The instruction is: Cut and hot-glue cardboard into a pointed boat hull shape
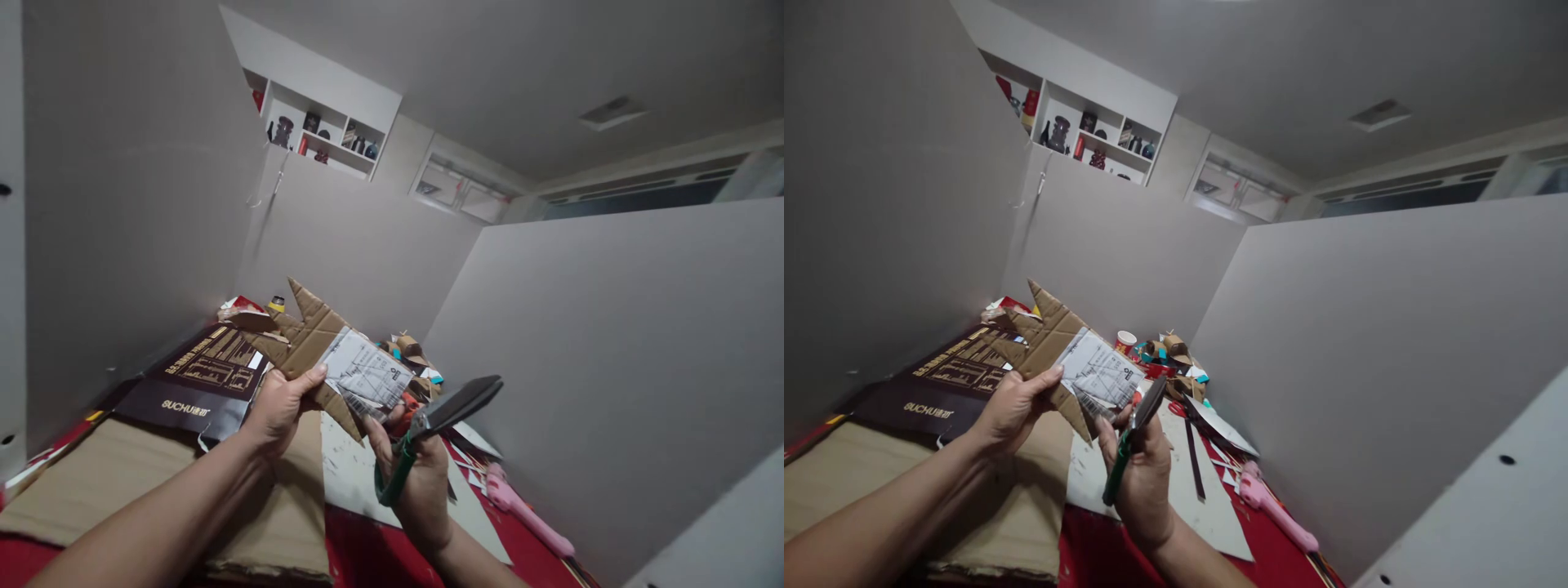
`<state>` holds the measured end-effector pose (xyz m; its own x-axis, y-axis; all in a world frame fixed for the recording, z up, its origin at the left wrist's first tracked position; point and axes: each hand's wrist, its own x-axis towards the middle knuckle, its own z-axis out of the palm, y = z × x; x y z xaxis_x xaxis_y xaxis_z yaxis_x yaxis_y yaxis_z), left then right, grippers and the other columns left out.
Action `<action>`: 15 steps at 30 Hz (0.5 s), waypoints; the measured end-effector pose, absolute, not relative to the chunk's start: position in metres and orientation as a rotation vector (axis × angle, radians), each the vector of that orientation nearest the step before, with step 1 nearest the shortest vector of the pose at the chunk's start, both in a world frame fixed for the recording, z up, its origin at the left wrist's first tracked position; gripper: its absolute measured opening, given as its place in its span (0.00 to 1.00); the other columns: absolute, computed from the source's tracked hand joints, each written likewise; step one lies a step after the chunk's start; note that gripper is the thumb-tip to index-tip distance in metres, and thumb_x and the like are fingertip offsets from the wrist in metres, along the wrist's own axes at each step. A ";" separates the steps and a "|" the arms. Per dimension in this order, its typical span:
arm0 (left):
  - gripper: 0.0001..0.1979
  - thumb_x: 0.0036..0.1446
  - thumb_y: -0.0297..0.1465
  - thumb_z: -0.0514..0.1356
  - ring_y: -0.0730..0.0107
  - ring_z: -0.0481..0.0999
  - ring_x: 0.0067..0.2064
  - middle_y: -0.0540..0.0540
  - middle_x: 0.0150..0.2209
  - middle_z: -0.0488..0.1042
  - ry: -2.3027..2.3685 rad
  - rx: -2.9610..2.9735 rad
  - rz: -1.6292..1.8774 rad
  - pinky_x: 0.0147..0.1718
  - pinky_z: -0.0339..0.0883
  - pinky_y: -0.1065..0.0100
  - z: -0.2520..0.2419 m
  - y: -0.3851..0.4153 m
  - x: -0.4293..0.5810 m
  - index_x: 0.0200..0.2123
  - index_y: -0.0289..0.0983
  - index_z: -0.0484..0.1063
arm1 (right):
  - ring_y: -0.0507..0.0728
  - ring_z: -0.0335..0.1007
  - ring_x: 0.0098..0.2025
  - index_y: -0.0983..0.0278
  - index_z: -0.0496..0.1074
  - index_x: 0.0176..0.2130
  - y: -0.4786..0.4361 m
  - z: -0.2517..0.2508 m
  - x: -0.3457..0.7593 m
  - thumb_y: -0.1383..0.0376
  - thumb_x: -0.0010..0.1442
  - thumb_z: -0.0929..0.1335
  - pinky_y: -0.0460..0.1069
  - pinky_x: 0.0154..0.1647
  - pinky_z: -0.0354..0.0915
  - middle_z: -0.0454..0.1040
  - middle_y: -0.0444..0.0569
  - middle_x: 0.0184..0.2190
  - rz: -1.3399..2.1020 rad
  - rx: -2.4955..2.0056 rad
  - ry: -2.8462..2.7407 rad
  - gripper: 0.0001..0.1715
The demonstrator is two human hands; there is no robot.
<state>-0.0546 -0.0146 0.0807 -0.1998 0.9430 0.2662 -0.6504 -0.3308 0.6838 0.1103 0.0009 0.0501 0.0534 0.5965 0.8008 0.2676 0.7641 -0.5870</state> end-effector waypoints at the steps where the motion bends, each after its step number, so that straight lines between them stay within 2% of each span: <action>1: 0.21 0.44 0.32 0.72 0.60 0.80 0.37 0.40 0.36 0.82 0.510 0.798 1.774 0.34 0.75 0.66 0.081 -0.015 -0.054 0.42 0.31 0.78 | 0.54 0.68 0.25 0.62 0.67 0.28 0.000 0.050 0.110 0.57 0.53 0.73 0.50 0.27 0.68 0.71 0.45 0.24 0.312 -0.725 -1.522 0.14; 5: 0.23 0.44 0.31 0.72 0.61 0.80 0.38 0.41 0.37 0.82 0.488 0.795 1.776 0.36 0.75 0.65 0.084 -0.019 -0.054 0.45 0.32 0.76 | 0.55 0.67 0.25 0.61 0.68 0.30 -0.004 0.050 0.108 0.55 0.52 0.73 0.51 0.28 0.68 0.70 0.45 0.24 0.417 -0.722 -1.467 0.15; 10: 0.21 0.46 0.29 0.70 0.66 0.80 0.34 0.43 0.37 0.82 0.479 0.813 1.698 0.29 0.74 0.70 0.091 -0.023 -0.059 0.46 0.34 0.76 | 0.60 0.72 0.35 0.61 0.71 0.35 -0.010 0.059 0.100 0.55 0.51 0.74 0.54 0.37 0.70 0.74 0.48 0.30 0.539 -0.703 -1.429 0.16; 15: 0.17 0.50 0.26 0.68 0.68 0.81 0.36 0.46 0.37 0.82 0.405 0.778 1.638 0.34 0.75 0.71 0.093 -0.024 -0.059 0.45 0.36 0.75 | 0.59 0.72 0.39 0.62 0.70 0.36 -0.018 0.059 0.096 0.57 0.51 0.74 0.52 0.42 0.69 0.74 0.48 0.34 0.776 -0.663 -1.370 0.16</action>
